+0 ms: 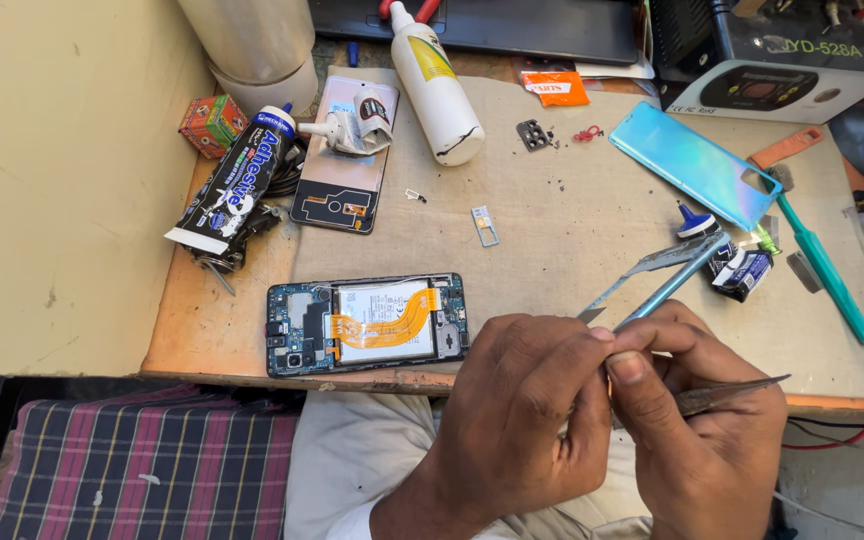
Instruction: The person applies adhesive to the edges of a smartphone screen assembly, then places the screen onto the phone body. They use tweezers to remove a small component from the phone's frame and place it on the table.
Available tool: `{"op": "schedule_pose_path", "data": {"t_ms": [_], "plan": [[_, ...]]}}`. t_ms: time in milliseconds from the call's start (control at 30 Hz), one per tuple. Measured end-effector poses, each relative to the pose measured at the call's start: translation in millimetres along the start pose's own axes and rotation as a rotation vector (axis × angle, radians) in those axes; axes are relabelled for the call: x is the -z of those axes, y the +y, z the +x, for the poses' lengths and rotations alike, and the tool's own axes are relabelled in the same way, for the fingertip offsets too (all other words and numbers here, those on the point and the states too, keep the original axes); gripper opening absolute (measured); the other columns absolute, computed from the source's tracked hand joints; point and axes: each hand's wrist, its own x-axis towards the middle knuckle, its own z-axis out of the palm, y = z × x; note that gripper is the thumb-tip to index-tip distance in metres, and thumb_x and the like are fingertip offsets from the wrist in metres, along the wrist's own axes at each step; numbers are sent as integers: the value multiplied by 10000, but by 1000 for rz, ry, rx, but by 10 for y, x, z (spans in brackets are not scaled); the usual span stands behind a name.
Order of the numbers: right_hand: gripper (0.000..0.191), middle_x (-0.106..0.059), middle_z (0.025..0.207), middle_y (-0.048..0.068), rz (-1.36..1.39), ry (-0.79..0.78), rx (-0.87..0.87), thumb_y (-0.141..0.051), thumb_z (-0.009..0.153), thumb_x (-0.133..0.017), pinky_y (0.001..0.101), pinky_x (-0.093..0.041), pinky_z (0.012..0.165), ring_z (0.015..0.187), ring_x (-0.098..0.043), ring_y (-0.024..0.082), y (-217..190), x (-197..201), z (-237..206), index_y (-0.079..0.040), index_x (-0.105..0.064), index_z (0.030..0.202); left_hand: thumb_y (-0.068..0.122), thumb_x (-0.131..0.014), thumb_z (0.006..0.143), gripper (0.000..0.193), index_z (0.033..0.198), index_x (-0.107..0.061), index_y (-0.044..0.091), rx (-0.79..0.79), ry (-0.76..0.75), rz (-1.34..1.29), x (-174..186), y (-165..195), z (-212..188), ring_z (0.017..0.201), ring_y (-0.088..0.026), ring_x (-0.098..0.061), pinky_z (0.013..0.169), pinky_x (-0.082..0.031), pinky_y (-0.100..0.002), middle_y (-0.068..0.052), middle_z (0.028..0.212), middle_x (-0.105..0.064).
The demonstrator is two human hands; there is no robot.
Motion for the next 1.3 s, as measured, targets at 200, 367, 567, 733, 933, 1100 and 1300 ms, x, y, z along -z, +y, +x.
{"op": "schedule_pose_path", "data": {"t_ms": [200,367,567,733,933,1100,1300], "plan": [[90,-634,918,93,-281,27,86,-8,945,-721,210,-447,673,777,-570,88,-49,-2,-42,75,-702,974,-79,-717,1003,517,1409,-436,75,34,0,-40,15,44,-14,1047,-234,-684,911,-564,-353,-88,1180,-623],[102,-681,960,99,-221,41,54,-21,956,-711,224,-531,725,844,-645,99,-41,6,-78,60,-696,1015,-67,-727,1001,513,1400,-437,74,38,10,-50,20,58,-13,1040,-235,-687,904,-566,-349,-89,1190,-630],[142,-700,986,112,-199,40,-57,-26,959,-697,238,-539,801,901,-661,115,-61,37,-96,70,-668,1059,-66,-727,1001,512,1402,-442,76,48,-3,-53,39,73,-6,1033,-227,-686,900,-558,-347,-78,1179,-627],[125,-694,986,106,-236,8,-61,-3,949,-665,239,-542,819,920,-664,112,-96,51,-90,68,-659,1053,-77,-733,973,545,1405,-437,74,41,-15,-64,74,79,32,1030,-230,-681,892,-545,-348,-81,1183,-621],[71,-671,916,83,-472,-106,114,30,955,-673,216,-529,693,814,-647,89,-221,81,-83,40,-668,1025,-103,-728,936,608,1430,-418,66,22,-37,-87,123,101,80,1026,-215,-684,873,-527,-340,-74,1155,-629],[97,-632,851,70,-758,-144,213,15,871,-747,237,-464,580,718,-603,113,-349,127,-45,5,-707,959,-110,-724,916,635,1440,-408,62,18,-55,-98,152,117,91,1019,-221,-686,862,-519,-342,-81,1160,-637],[179,-646,888,62,-815,-207,276,21,828,-759,241,-519,635,797,-651,114,-399,175,-5,-38,-726,994,-97,-727,908,614,1410,-409,60,41,-81,-129,163,145,80,1003,-214,-694,855,-514,-343,-70,1155,-644]]}}
